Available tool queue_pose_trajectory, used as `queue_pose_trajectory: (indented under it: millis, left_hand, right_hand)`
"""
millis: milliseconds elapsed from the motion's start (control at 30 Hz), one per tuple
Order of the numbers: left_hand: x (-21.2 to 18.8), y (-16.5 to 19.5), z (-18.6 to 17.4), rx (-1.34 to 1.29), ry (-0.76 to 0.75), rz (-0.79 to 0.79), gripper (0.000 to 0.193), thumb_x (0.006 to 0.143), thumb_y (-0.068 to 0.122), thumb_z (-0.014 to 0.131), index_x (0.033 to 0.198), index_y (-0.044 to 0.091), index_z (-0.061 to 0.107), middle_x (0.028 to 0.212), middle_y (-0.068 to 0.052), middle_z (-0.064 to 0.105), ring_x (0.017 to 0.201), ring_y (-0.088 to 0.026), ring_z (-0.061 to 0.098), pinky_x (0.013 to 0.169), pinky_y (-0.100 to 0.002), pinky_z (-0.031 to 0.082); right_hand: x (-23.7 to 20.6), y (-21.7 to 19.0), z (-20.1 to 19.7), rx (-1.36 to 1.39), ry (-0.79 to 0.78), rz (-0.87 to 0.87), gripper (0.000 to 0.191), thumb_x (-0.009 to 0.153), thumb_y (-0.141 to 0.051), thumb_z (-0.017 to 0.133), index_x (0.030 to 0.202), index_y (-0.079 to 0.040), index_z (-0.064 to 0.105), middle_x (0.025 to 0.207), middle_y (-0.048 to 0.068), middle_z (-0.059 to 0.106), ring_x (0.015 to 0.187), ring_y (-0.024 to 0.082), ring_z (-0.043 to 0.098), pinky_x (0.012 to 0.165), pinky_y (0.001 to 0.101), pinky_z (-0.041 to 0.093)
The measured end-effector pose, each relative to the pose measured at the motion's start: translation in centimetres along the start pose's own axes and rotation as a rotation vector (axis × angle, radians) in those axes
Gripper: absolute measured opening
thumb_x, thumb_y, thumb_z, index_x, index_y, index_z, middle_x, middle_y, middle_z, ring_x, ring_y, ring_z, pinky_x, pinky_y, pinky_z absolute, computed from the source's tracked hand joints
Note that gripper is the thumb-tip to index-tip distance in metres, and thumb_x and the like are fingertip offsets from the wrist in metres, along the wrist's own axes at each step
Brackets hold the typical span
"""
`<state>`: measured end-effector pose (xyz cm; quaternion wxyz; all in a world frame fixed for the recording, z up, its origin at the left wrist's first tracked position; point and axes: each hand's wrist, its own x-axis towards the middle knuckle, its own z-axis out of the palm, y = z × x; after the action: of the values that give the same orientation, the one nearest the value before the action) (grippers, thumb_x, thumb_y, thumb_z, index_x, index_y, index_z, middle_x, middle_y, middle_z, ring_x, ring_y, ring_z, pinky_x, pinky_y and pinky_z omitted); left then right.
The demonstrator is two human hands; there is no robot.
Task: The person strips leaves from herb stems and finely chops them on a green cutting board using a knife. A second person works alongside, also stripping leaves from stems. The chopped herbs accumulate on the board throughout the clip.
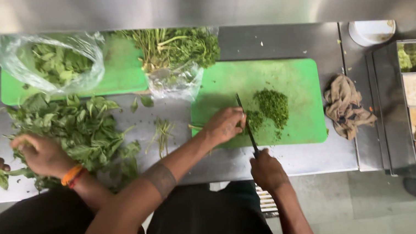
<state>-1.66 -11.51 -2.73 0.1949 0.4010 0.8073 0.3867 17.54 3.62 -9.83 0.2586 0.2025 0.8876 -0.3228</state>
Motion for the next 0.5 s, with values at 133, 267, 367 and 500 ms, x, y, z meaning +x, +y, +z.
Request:
queue_pose_trajectory:
  millis: [133,267,367,500]
  left_hand:
    - [-0.3,0.2,0.6,-0.022,0.111,0.124,0.019,0.074,0.004,0.082,0.085,0.007,0.067,0.095,-0.010,0.066,0.085,-0.025,0.066,0.074,-0.042,0.056]
    - [-0.7,0.8,1.0,0.037,0.038,-0.074,0.017,0.077,0.007,0.081,0.083,0.010,0.065,0.096,-0.008,0.065,0.081,-0.024,0.066,0.074,-0.041,0.058]
    - [-0.9,0.2,-0.5,-0.045,0.043,0.036,0.020,0.081,0.006,0.081,0.089,0.007,0.063,0.090,-0.009,0.062,0.081,-0.025,0.064,0.073,-0.044,0.055]
    - [-0.8,0.3,-0.7,-0.007,0.126,0.180,0.024,0.077,0.007,0.083,0.088,0.006,0.062,0.089,-0.009,0.063,0.083,-0.026,0.064,0.074,-0.044,0.055]
  right_hand:
    - [-0.3,1.2,0.2,0.009,0.090,-0.079,0.065,0.097,-0.029,0.052,0.133,0.021,0.030,0.098,0.041,0.066,0.093,0.057,0.065,0.084,0.0610,0.053]
    - [-0.4,2.2,0.4,-0.060,-0.029,-0.071,0.064,0.098,-0.030,0.051,0.131,0.021,0.031,0.099,0.040,0.066,0.091,0.055,0.066,0.082,0.0599,0.054]
    - [0.1,2.0,1.0,-0.014,0.068,-0.077,0.063,0.099,-0.031,0.051,0.130,0.021,0.032,0.099,0.039,0.067,0.090,0.054,0.067,0.080,0.0590,0.055]
    - [0.9,1.5,0.8,-0.090,0.031,-0.110,0.062,0.099,-0.032,0.051,0.128,0.020,0.033,0.100,0.038,0.067,0.088,0.052,0.068,0.078,0.0579,0.056]
